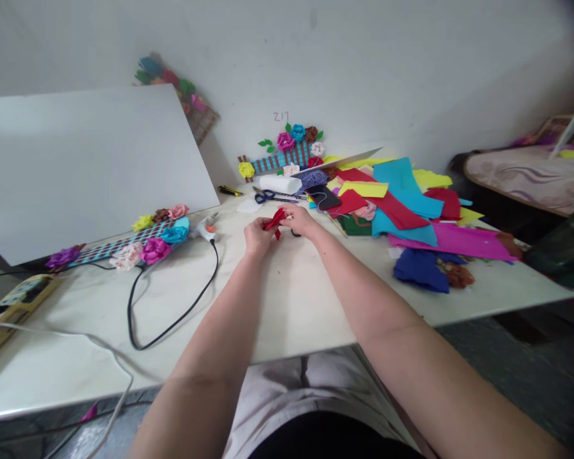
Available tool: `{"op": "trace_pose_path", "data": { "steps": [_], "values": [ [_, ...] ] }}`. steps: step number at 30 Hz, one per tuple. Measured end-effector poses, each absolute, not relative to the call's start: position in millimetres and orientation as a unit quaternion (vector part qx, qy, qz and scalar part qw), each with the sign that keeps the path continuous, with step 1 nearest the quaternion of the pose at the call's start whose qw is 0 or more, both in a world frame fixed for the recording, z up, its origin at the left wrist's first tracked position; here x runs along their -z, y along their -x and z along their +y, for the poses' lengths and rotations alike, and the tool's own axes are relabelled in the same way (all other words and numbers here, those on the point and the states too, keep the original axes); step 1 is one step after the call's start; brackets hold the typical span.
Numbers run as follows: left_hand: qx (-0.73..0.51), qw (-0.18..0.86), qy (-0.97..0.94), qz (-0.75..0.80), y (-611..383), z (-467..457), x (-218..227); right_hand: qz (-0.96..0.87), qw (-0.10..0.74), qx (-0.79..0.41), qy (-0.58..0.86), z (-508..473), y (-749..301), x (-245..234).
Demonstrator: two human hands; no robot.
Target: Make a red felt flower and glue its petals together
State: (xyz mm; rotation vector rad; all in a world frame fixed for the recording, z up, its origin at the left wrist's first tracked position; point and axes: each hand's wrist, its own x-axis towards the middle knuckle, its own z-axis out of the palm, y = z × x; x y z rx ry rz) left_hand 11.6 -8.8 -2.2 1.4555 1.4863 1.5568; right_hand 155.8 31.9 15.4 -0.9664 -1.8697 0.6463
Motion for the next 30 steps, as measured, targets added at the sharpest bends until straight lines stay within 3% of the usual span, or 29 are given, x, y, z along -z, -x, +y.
{"op": "trace_pose_path", "data": {
  "steps": [9, 23, 30],
  "values": [
    [-0.562, 0.245, -0.571, 0.546, -11.6, -9.6, 2.8, -0.742, 0.446, -0.323, 0.383, 17.5, -160.5, -23.8],
    [-0.582, 0.339, -0.555, 0.488, -11.6, -14.6, -2.6, -0.708, 0.444, -0.367, 0.409, 12.6, -161.8, -32.1],
    [-0.58, 0.306, -0.587, 0.474, -9.1, -10.1, 2.9, -0.718, 0.426, -0.305, 0.458, 15.1, -156.6, -24.5]
  ]
}}
